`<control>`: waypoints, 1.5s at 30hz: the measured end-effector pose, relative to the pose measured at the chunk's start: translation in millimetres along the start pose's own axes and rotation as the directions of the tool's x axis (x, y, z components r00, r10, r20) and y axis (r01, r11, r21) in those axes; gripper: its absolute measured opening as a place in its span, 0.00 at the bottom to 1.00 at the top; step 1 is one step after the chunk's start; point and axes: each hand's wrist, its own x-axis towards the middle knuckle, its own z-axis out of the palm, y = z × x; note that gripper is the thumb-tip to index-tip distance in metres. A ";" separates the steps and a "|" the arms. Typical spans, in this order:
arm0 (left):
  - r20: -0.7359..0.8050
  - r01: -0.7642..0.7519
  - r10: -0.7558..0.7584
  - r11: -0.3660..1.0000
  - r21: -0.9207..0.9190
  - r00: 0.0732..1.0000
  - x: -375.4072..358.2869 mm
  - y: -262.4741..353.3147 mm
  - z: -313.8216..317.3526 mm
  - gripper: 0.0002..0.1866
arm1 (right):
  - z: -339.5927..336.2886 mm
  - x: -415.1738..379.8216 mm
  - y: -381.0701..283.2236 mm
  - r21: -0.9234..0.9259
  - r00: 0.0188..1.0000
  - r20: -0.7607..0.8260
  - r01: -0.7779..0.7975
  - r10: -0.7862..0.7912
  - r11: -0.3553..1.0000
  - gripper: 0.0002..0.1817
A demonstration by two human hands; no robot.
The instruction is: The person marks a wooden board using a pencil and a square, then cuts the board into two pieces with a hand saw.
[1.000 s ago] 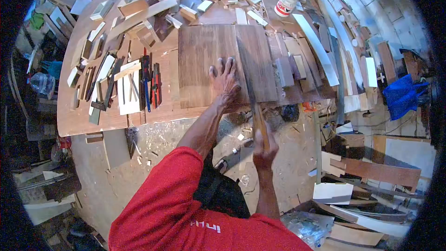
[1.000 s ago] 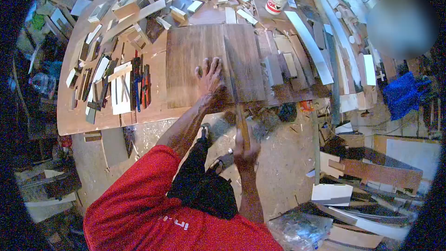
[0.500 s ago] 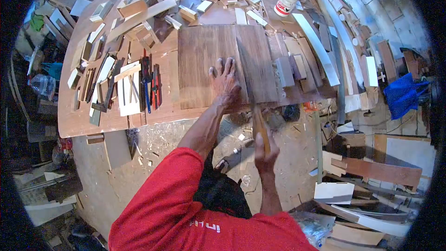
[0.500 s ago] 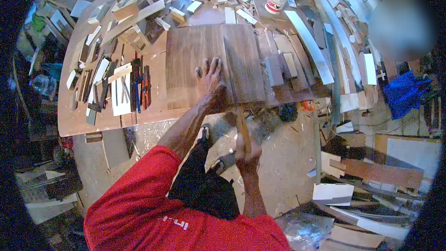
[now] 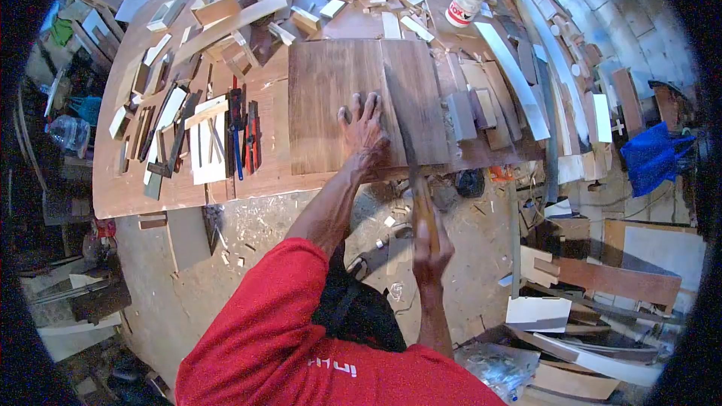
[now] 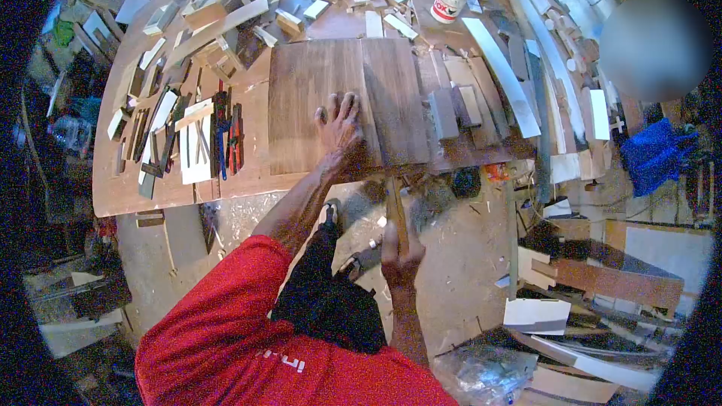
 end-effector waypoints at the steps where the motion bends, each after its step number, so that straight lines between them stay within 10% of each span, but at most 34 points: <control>1: 0.036 0.004 -0.005 1.000 0.012 0.999 2.1 1.4 -4.5 0.40 | 5.1 18.4 2.0 0.001 1.000 -0.004 0.005 -0.005 1.000 0.22; 9: 0.100 0.025 -0.021 0.999 -0.044 0.995 2.8 -2.4 -10.4 0.39 | -0.1 -25.9 6.1 0.175 0.999 -0.025 0.027 -0.023 0.984 0.23; 15: 0.094 0.018 -0.013 0.999 -0.051 0.995 -1.1 3.9 -21.7 0.40 | 8.0 16.5 4.4 -0.023 0.995 0.086 -0.040 0.042 0.999 0.23; 17: 0.116 0.045 -0.039 0.997 -0.058 0.992 10.0 5.1 -25.0 0.39 | 0.6 -13.0 26.3 -0.143 0.983 0.033 0.183 -0.180 0.973 0.23; 19: 0.096 0.021 -0.028 0.997 0.068 0.995 4.4 2.9 -12.6 0.43 | -7.8 -32.0 10.9 0.021 0.999 -0.012 -0.047 0.047 0.999 0.23; 25: 0.062 -0.004 0.004 1.000 0.000 0.998 -0.9 -0.7 -5.6 0.42 | 16.4 3.9 34.2 -0.067 0.996 -0.031 0.080 -0.082 0.995 0.24; 27: 0.038 0.010 -0.010 1.000 0.019 0.999 10.8 -0.3 -6.7 0.42 | 2.6 -26.4 11.1 0.198 0.997 -0.023 -0.074 0.080 0.977 0.24; 41: 0.032 0.013 -0.012 1.000 -0.018 0.999 2.6 2.2 -8.9 0.38 | -1.2 -3.4 4.6 -0.049 0.991 -0.079 0.100 -0.104 0.994 0.22; 43: 0.009 0.012 -0.012 0.999 -0.033 1.000 1.9 0.7 1.0 0.38 | 6.0 31.6 -9.4 -0.139 0.969 0.124 -0.198 0.215 0.970 0.23; 45: -0.006 0.007 -0.007 0.999 -0.051 1.000 1.3 -1.3 7.3 0.38 | 5.9 10.9 0.2 -0.082 0.993 0.058 -0.098 0.103 0.992 0.23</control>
